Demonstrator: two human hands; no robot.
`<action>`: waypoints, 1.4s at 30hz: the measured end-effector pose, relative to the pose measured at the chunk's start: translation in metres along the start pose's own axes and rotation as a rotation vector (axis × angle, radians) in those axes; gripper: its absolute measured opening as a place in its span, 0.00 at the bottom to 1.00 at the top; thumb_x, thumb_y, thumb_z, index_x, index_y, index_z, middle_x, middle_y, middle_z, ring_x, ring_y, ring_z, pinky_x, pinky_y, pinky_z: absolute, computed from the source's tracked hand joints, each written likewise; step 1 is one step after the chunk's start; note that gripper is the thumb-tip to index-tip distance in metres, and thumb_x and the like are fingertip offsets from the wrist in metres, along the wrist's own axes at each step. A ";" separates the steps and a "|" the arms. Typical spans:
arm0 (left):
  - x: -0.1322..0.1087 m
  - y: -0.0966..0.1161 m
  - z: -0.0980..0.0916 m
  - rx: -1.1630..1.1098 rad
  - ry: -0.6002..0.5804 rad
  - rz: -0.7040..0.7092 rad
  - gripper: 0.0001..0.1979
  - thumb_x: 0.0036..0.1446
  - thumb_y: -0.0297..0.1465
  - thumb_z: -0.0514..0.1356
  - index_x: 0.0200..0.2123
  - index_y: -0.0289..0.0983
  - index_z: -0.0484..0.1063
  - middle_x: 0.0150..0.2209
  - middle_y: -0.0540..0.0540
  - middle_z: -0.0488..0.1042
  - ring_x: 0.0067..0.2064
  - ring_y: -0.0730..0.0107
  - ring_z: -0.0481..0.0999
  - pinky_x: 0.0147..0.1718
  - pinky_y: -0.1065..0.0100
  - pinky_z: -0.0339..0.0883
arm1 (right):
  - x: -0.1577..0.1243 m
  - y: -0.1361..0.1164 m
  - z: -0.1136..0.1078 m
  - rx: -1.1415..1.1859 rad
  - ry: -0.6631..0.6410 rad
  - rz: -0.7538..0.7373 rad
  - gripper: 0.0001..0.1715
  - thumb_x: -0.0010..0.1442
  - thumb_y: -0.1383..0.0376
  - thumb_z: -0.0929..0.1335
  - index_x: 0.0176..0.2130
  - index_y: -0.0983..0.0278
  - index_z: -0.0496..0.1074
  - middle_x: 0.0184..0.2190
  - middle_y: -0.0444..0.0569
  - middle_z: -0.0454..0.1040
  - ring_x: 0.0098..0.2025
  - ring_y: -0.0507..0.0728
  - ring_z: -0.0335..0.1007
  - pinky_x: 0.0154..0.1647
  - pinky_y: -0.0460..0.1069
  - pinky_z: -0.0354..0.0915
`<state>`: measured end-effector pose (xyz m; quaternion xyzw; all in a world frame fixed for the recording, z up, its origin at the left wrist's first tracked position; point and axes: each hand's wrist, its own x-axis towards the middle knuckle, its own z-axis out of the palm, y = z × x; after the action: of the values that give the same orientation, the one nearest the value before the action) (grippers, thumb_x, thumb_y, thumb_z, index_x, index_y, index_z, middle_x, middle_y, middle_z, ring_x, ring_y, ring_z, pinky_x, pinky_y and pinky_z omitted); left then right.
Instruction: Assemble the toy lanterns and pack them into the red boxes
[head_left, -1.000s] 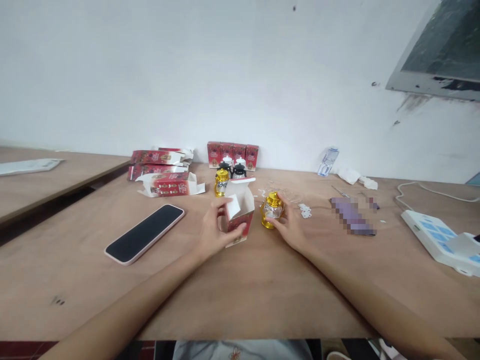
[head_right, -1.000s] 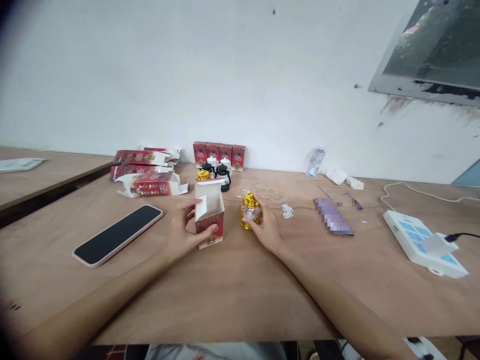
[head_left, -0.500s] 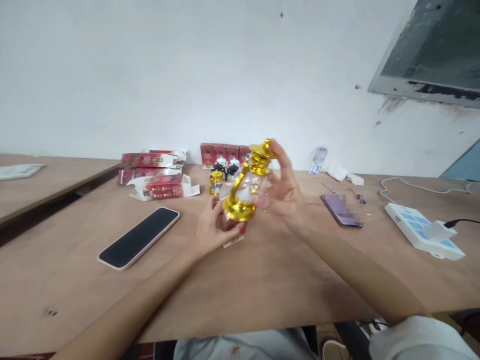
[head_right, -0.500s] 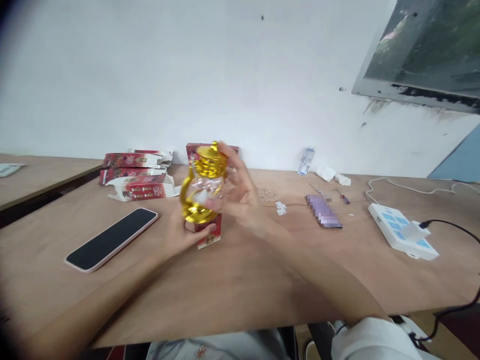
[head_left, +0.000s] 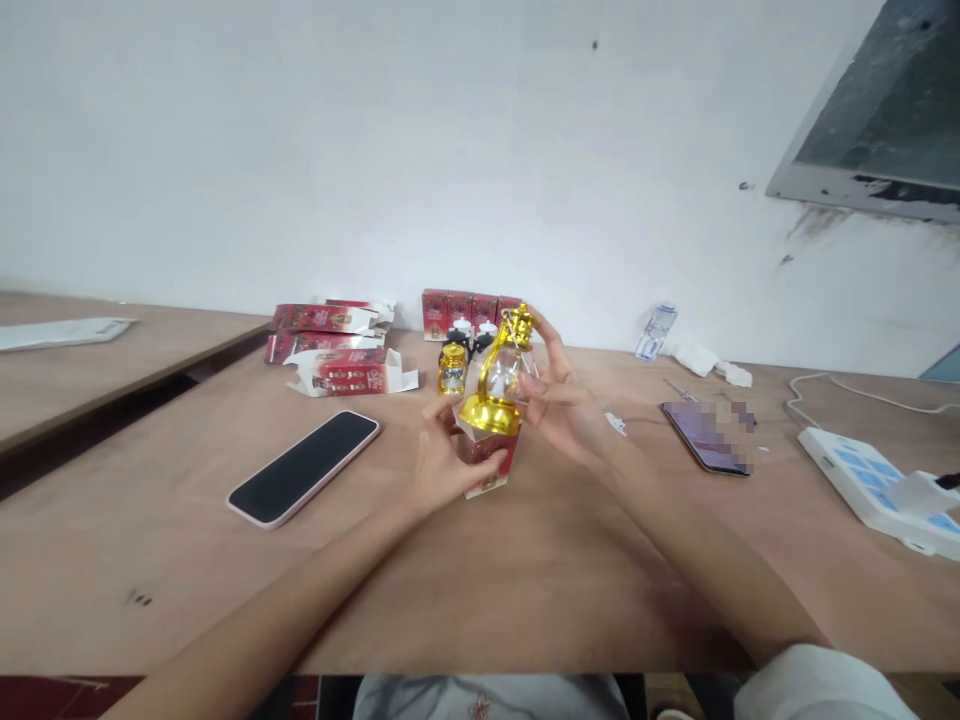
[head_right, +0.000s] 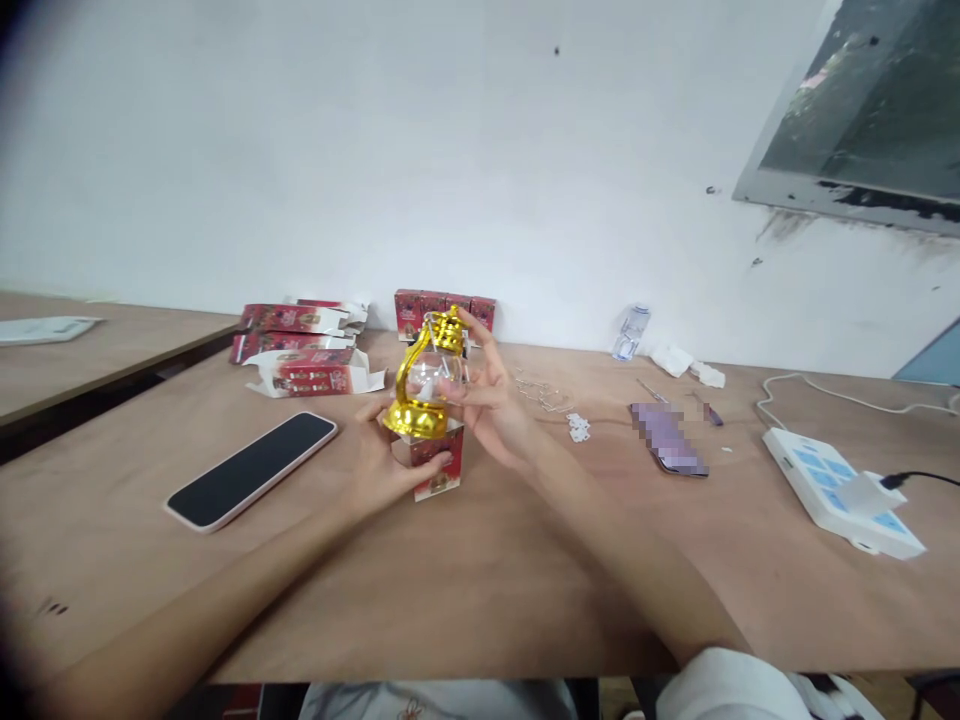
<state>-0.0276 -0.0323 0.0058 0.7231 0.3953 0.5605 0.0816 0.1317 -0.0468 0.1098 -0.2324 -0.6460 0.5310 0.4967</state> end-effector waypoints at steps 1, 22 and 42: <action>-0.001 0.000 0.001 -0.005 0.015 0.015 0.36 0.42 0.38 0.67 0.50 0.42 0.49 0.43 0.48 0.67 0.42 0.62 0.76 0.37 0.59 0.74 | 0.001 0.000 -0.002 0.002 0.029 -0.001 0.45 0.58 0.62 0.65 0.63 0.44 0.36 0.54 0.50 0.66 0.48 0.61 0.72 0.44 0.61 0.72; -0.001 -0.003 0.003 0.005 -0.016 0.127 0.36 0.47 0.38 0.65 0.52 0.42 0.44 0.48 0.43 0.63 0.46 0.61 0.75 0.43 0.58 0.71 | -0.001 0.022 -0.008 -0.830 0.152 -0.324 0.09 0.55 0.66 0.69 0.39 0.57 0.70 0.41 0.47 0.66 0.47 0.57 0.66 0.51 0.57 0.64; 0.002 -0.004 0.001 -0.037 -0.027 0.144 0.37 0.48 0.37 0.65 0.53 0.42 0.44 0.53 0.40 0.57 0.50 0.62 0.73 0.39 0.63 0.72 | -0.005 0.002 -0.019 -1.001 -0.029 -0.318 0.29 0.57 0.63 0.69 0.56 0.56 0.58 0.53 0.52 0.65 0.54 0.62 0.63 0.52 0.57 0.64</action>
<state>-0.0288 -0.0278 0.0046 0.7555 0.3307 0.5624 0.0596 0.1501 -0.0413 0.1049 -0.3332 -0.8546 0.0786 0.3904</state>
